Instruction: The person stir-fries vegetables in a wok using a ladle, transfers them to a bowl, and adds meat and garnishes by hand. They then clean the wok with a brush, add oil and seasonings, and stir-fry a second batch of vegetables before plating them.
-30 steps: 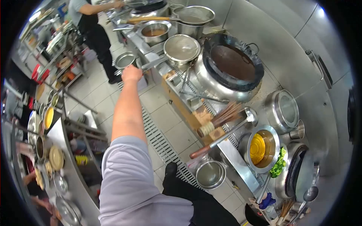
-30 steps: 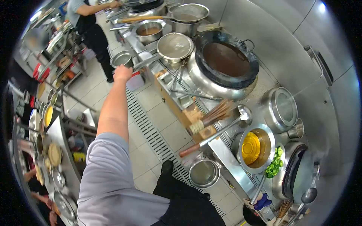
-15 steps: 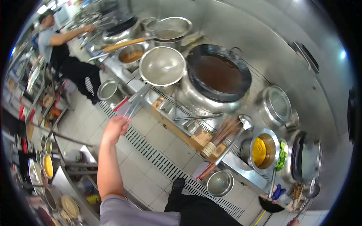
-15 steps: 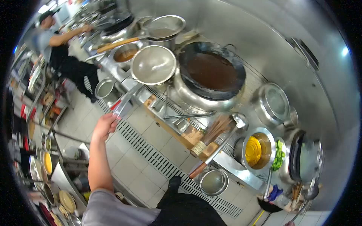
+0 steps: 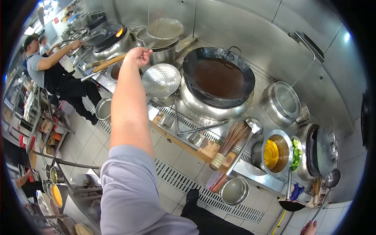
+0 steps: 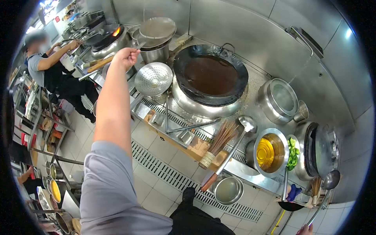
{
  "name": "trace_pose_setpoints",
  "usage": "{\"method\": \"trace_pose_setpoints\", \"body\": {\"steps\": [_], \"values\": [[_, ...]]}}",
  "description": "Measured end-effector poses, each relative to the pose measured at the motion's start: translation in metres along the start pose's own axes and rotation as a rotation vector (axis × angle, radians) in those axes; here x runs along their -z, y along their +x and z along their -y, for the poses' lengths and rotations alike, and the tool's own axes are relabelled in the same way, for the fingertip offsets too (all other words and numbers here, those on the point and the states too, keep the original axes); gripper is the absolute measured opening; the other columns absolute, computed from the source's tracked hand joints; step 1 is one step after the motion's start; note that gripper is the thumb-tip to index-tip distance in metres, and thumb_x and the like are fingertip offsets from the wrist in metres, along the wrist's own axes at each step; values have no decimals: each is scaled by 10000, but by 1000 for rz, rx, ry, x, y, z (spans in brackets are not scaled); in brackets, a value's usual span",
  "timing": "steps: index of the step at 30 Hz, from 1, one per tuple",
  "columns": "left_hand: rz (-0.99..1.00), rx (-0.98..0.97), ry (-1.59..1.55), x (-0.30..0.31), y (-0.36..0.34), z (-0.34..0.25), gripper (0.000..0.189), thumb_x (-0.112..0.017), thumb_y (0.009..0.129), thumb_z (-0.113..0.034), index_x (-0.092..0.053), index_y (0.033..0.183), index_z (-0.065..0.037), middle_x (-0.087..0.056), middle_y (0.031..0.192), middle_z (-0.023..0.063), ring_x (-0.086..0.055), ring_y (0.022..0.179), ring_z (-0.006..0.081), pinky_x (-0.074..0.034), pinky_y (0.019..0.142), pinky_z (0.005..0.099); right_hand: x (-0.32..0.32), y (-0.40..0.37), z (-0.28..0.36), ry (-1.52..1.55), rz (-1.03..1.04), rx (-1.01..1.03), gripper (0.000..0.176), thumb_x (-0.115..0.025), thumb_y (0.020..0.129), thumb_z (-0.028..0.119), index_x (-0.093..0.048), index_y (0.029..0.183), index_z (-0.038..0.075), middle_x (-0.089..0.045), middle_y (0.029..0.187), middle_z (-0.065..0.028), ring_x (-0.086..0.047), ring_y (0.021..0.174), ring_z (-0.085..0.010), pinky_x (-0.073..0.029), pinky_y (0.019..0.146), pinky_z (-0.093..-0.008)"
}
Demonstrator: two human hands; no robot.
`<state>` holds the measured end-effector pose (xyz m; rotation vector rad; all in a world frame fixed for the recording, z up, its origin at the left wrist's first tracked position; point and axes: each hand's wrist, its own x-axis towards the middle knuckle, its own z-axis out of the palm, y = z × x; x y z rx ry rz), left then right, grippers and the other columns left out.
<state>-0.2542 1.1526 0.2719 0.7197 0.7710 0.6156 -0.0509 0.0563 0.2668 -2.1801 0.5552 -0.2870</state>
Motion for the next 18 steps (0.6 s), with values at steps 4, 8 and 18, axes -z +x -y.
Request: {"method": "trace_pose_setpoints", "body": {"steps": [4, 8, 18], "values": [[-154, -168, -84, 18, 16, 26, 93, -435, 884, 31, -417, 974, 44, -630, 942, 205, -569, 605, 146, -520, 531, 235, -6, -11, 18, -34, 30, 22, 261, -486, 832, 82, -468, 1092, 68, -369, 503, 13, -333, 347, -85, -259, 291, -246], [-130, -308, -100, 56, 8, 39, 191, -480, 892, -21, -444, 1056, 70, -596, 1010, 241, -630, 794, 220, -540, 600, 274, -11, -8, 26, -69, 48, 57, 304, -485, 834, 80, -460, 1136, 61, -371, 506, 14, -335, 350, -81, -261, 293, -243], [-370, 89, 1763, 143, -67, 159, 621, -634, 764, -530, -651, 979, 52, -662, 969, 202, -650, 854, 331, -509, 758, 397, -9, -10, 31, -112, 165, 179, 470, -485, 843, 74, -389, 1302, 45, -390, 529, 14, -354, 367, -68, -276, 302, -229]]}}
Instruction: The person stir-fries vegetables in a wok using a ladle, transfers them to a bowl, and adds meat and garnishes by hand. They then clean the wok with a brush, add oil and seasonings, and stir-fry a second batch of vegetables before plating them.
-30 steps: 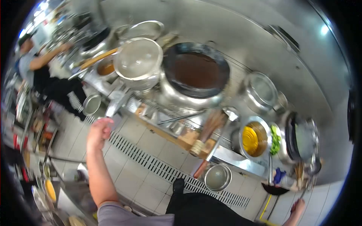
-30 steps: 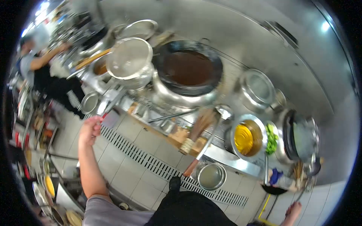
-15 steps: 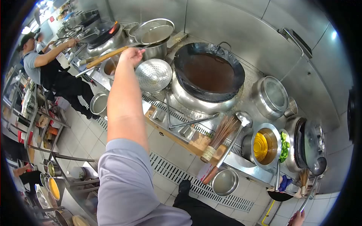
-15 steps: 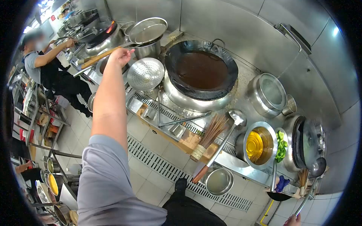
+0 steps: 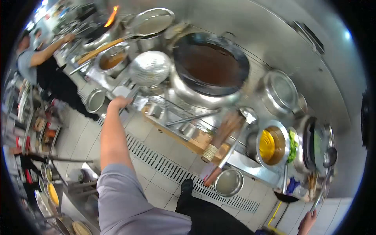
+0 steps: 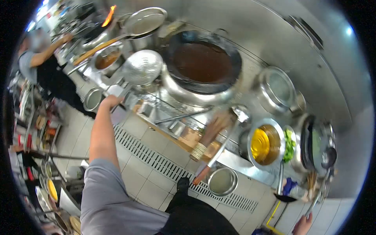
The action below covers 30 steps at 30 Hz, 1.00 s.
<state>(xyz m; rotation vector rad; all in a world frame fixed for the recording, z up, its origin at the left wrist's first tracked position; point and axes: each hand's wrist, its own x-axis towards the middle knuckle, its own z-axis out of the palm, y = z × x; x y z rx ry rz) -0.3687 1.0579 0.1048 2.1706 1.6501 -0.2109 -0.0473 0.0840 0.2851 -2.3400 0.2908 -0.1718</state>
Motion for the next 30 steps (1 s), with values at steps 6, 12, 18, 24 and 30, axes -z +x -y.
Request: {"method": "trace_pose_setpoints", "body": {"steps": [6, 12, 18, 24, 30], "values": [[646, 158, -1217, -8, -16, -32, 189, -614, 799, -136, -460, 705, -81, -489, 563, 11, -450, 429, 123, -408, 405, 271, -17, 1, 34, -6, -79, -79, 531, -494, 822, 67, -377, 1337, 16, -439, 557, -8, -398, 356, -99, -323, 310, -252], [566, 220, -1438, -2, -76, -42, 127, -588, 819, -126, -478, 764, -95, -471, 561, -24, -424, 435, 89, -332, 391, 233, -1, 35, 23, -15, -27, -80, 463, -489, 825, 76, -449, 1283, 17, -441, 535, -8, -409, 353, -107, -323, 306, -266], [195, -4, -1299, -22, -182, -5, 292, -514, 802, -201, -425, 536, -123, -370, 431, 4, -369, 351, 146, -279, 335, 272, 19, 127, -23, -136, -69, 10, 491, -485, 793, 77, -467, 1280, 9, -471, 518, -27, -429, 356, -131, -339, 334, -304], [-52, -50, -1050, -18, -372, -79, 317, -532, 801, -140, -485, 1100, -47, -475, 595, 14, -409, 375, 98, -325, 336, 223, 28, 285, -93, -248, -69, 270, 420, -534, 786, 98, -558, 1200, 29, -547, 600, -78, -501, 410, -185, -372, 370, -337], [40, -328, -969, -35, -517, -306, 350, -525, 765, -59, -501, 1108, 7, -458, 619, 18, -419, 422, 85, -325, 353, 218, 29, 341, -65, -143, 298, -19, 456, -532, 754, 87, -547, 1204, 16, -641, 835, -225, -644, 664, -307, -496, 606, -380]]}}
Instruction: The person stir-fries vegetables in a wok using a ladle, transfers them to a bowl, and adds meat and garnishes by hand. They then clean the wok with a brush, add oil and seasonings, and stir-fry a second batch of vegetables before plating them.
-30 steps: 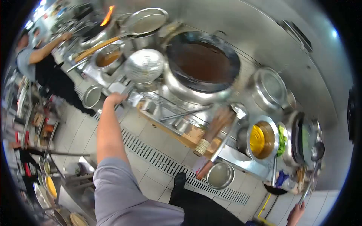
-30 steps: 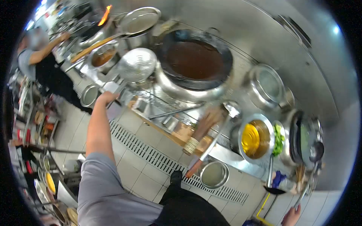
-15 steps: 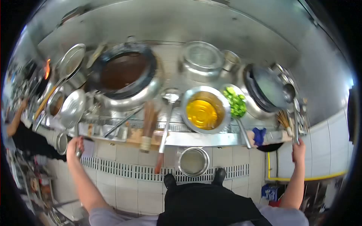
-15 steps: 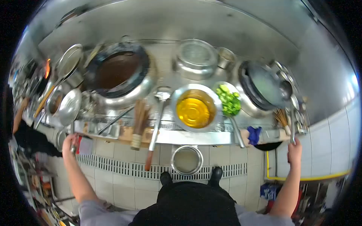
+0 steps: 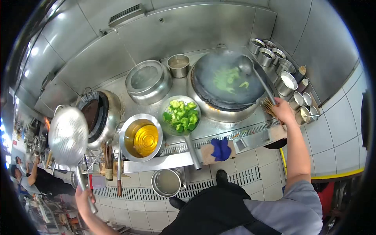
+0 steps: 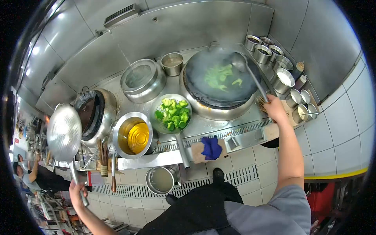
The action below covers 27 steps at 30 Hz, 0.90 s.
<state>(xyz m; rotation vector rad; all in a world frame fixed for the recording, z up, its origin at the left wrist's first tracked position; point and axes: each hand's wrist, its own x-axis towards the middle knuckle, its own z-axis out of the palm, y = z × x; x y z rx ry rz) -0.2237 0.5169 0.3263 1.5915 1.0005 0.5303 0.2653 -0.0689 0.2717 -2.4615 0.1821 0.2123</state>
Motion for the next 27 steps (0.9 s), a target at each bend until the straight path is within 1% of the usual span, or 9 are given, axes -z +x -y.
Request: {"method": "trace_pose_setpoints", "body": {"steps": [2, 3, 7, 10, 12, 15, 17, 23, 27], "values": [[100, -16, 73, -89, -1, -52, 284, -553, 750, -86, -504, 1019, -12, -474, 633, 15, -434, 443, 84, -328, 358, 204, -8, 62, -40, -98, -114, 395, 483, -545, 750, 87, -527, 1227, 13, -636, 932, -249, -635, 860, -361, -491, 733, -393], [143, -44, 16, -127, 11, -62, 308, -561, 745, -103, -502, 1030, -2, -468, 618, 15, -442, 438, 87, -331, 357, 207, 1, 59, -19, -116, -99, 351, 480, -549, 750, 85, -532, 1225, 13, -610, 1024, -262, -583, 989, -392, -460, 843, -390], [481, -111, 136, -276, 56, -117, 208, -572, 727, -113, -541, 897, 3, -518, 618, 20, -478, 448, 99, -362, 413, 221, 9, 91, -15, -166, -76, 410, 455, -549, 755, 78, -553, 1206, 16, -612, 1047, -250, -589, 973, -391, -467, 837, -390], [596, -217, 306, -381, 83, -140, 192, -595, 746, -129, -558, 873, 10, -516, 583, 4, -481, 445, 91, -363, 434, 227, 27, 98, -17, -110, 127, 415, 477, -558, 755, 73, -544, 1230, 30, -631, 1031, -222, -621, 948, -343, -471, 835, -373], [512, -389, 665, -440, 101, -147, 251, -579, 723, -124, -555, 873, 77, -618, 657, 136, -603, 534, 183, -479, 561, 323, 39, 91, -8, -61, 242, 220, 497, -573, 746, 71, -538, 1241, 28, -627, 1052, -218, -622, 969, -320, -466, 857, -357], [493, -425, 859, -514, 112, -150, 262, -545, 752, -106, -564, 937, 79, -659, 811, 217, -677, 718, 272, -514, 685, 371, 39, 113, -30, -194, 92, 439, 509, -576, 741, 66, -533, 1246, 25, -626, 1055, -218, -623, 962, -319, -466, 853, -350], [359, -621, 1099, -548, 121, -138, 271, -505, 789, -86, -576, 1007, 59, -645, 971, 249, -648, 928, 337, -505, 789, 411, 42, 123, -37, -200, 85, 493, 516, -569, 737, 59, -531, 1251, 28, -636, 1025, -217, -631, 916, -318, -471, 831, -346], [410, -810, 1261, -572, 135, -110, 316, -538, 765, -114, -550, 1021, 69, -647, 904, 251, -662, 782, 338, -512, 703, 425, 63, 129, -60, -200, 203, 501, 533, -564, 737, 55, -518, 1268, 31, -638, 1009, -218, -639, 860, -286, -477, 801, -344], [688, -410, 1284, -566, 99, -133, 305, -571, 758, -116, -560, 973, 99, -652, 809, 229, -669, 663, 293, -514, 611, 408, 83, 104, -68, -152, 314, 410, 531, -565, 746, 58, -511, 1273, 30, -652, 903, -173, -629, 798, -227, -482, 763, -328]]}}
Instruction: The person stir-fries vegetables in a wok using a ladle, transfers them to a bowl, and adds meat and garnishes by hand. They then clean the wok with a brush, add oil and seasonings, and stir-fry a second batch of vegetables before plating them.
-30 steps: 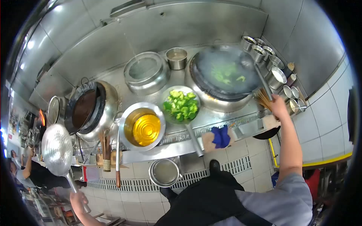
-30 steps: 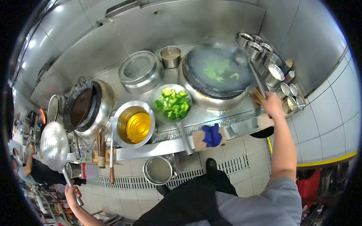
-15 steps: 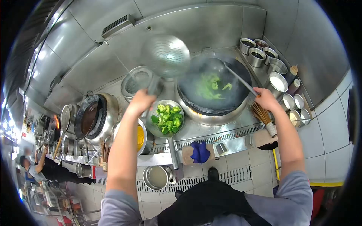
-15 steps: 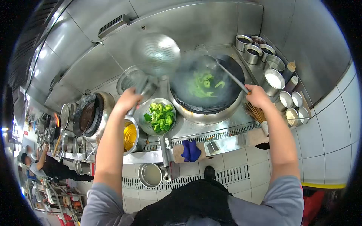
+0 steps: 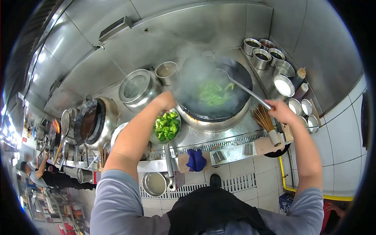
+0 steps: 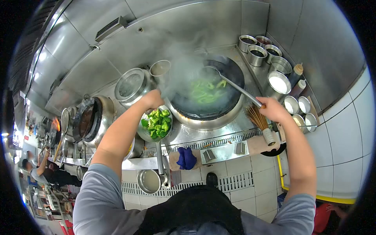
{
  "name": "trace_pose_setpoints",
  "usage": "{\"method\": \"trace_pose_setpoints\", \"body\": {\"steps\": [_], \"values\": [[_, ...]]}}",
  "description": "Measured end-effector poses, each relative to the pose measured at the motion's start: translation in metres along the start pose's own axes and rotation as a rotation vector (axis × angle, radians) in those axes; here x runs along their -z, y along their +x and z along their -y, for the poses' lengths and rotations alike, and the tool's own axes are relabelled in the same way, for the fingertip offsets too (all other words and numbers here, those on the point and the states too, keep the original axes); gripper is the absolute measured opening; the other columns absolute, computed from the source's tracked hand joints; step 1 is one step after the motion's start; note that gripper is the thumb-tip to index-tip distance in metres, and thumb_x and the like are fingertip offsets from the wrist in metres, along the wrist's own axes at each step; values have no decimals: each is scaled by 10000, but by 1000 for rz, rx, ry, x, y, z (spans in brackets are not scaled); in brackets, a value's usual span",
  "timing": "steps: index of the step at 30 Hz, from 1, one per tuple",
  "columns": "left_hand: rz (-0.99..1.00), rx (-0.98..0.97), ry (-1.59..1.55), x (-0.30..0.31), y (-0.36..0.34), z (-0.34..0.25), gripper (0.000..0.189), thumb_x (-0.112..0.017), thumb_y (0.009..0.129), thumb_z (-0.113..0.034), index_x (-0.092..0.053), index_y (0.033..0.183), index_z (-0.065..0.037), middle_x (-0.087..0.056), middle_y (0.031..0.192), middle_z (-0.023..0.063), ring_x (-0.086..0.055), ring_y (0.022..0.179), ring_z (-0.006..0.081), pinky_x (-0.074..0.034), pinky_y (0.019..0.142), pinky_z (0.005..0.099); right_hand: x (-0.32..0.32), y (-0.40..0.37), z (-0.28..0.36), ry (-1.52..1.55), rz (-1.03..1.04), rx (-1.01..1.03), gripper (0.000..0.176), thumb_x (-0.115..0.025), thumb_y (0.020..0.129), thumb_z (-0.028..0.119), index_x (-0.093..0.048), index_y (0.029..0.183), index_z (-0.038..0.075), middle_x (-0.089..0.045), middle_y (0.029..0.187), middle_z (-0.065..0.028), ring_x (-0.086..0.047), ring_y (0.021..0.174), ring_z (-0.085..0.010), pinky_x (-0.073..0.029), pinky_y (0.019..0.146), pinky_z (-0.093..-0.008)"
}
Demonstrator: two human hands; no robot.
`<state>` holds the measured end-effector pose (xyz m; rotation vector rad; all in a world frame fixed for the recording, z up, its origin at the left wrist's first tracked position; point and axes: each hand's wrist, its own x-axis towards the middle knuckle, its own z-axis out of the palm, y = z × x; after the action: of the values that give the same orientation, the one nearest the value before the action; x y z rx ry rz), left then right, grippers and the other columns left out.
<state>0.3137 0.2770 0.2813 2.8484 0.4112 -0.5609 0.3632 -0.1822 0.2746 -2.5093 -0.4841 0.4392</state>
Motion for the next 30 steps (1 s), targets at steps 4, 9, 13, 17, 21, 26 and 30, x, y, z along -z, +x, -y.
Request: {"method": "trace_pose_setpoints", "body": {"steps": [4, 9, 13, 17, 21, 26, 30], "values": [[211, -29, -264, -16, -13, 4, 243, -625, 734, -106, -579, 877, 85, -621, 686, 133, -606, 518, 190, -475, 479, 340, 1, -43, 8, 148, 86, -98, 549, -552, 774, 55, -478, 1318, 58, -554, 690, -63, -545, 561, -141, -462, 553, -289], [386, 34, -694, -46, -25, -4, 108, -638, 735, -77, -595, 690, 11, -591, 615, 68, -546, 465, 133, -458, 435, 294, -17, -96, 16, 336, 103, -255, 567, -537, 801, 35, -442, 1357, 91, -468, 621, -3, -451, 430, -89, -382, 412, -248], [603, 135, -962, -56, -25, -22, 86, -606, 781, -68, -548, 790, -5, -555, 647, 41, -505, 460, 103, -423, 395, 257, -32, -125, 34, 484, 89, -247, 571, -543, 794, 2, -426, 1352, 28, -482, 633, 12, -452, 439, -73, -371, 411, -235], [618, 95, -1019, -65, -16, -21, 84, -599, 783, -59, -533, 810, -14, -538, 620, 34, -500, 450, 107, -416, 388, 255, -37, -119, 38, 659, 25, -216, 545, -553, 797, 8, -448, 1331, 9, -473, 625, 23, -449, 450, -60, -373, 427, -234], [494, 58, -944, -65, -10, -22, 130, -623, 762, -59, -560, 666, 3, -542, 570, 52, -514, 441, 135, -433, 404, 308, -41, -75, 29, 43, -277, -48, 491, -534, 811, 73, -480, 1297, 25, -631, 758, -158, -597, 604, -265, -481, 576, -346], [417, 51, -763, -49, -3, -26, 94, -620, 753, -61, -577, 714, 14, -557, 603, 56, -518, 449, 130, -426, 403, 285, -53, -44, 32, -91, -286, -93, 478, -503, 820, 112, -474, 1288, 17, -621, 952, -260, -625, 818, -375, -500, 726, -427], [267, 9, -513, -44, -10, -17, 125, -627, 727, -69, -587, 665, 32, -587, 606, 85, -556, 473, 148, -443, 416, 292, -73, -78, 42, 90, -171, -153, 488, -499, 827, 110, -455, 1305, 17, -626, 895, -256, -624, 712, -365, -505, 645, -418]]}}
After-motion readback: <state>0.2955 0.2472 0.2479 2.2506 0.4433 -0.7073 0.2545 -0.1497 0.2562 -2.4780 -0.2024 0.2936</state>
